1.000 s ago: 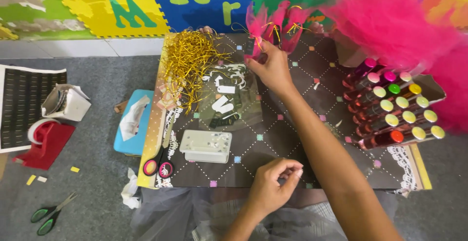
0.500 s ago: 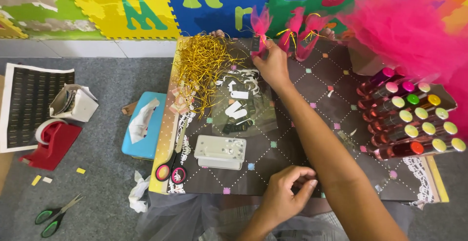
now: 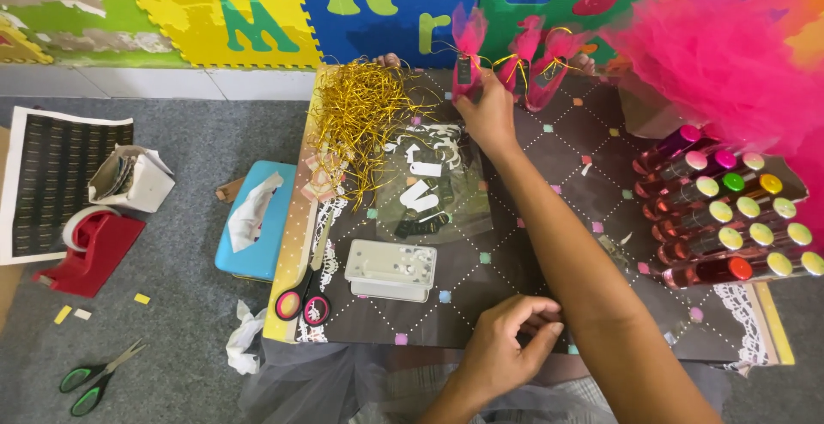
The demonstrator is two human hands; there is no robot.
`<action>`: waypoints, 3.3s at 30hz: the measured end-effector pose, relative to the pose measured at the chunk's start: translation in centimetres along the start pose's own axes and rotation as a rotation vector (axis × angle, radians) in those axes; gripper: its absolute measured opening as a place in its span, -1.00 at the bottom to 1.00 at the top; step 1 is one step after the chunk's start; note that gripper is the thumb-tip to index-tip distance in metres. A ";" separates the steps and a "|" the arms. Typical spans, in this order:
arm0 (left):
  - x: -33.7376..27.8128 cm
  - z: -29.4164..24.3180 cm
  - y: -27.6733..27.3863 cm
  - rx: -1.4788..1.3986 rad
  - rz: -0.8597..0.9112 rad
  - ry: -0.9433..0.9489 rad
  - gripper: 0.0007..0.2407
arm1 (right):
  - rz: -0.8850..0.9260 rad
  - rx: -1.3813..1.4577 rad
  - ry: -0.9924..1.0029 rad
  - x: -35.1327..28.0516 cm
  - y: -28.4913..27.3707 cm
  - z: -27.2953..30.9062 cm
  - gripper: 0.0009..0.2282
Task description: The person uses a hole punch to create holes in small white tags, then ties a gold string through the tag and around the neck of a pink bottle wrapped in tulle. The person places the finished bottle on the table and begins wrapping another bottle with pink tulle.
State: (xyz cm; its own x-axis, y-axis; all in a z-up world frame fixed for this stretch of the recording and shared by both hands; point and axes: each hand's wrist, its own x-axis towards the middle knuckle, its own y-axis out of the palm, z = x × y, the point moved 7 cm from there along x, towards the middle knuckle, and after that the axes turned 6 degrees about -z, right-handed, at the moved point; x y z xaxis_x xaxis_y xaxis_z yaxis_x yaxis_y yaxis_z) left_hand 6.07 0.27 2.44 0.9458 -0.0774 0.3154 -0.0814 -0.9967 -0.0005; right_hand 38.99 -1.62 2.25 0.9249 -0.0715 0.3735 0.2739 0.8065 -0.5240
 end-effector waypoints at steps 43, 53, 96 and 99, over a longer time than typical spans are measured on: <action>0.0 -0.2 -0.2 0.008 -0.039 -0.030 -0.79 | 0.233 -0.795 -0.202 -4.8 1.2 3.8 -0.45; 0.0 -0.2 0.1 0.011 -0.014 -0.021 -0.78 | 0.285 -0.577 -0.056 -4.5 0.5 3.3 -0.43; 0.2 -1.6 0.0 0.071 -0.008 0.071 -0.86 | 0.350 -0.594 -0.087 -5.2 -0.6 3.3 -0.44; 0.2 -1.6 0.0 0.081 -0.006 0.053 -0.86 | 0.369 -0.579 -0.061 -5.6 -0.9 3.6 -0.45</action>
State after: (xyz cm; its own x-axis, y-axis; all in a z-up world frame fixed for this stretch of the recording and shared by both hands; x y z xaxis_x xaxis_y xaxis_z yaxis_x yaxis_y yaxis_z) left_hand 5.76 0.27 4.08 0.9282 -0.0720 0.3651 -0.0482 -0.9961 -0.0741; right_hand 32.63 0.14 3.36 0.9728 0.1947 0.1252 0.0561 0.3267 -0.9435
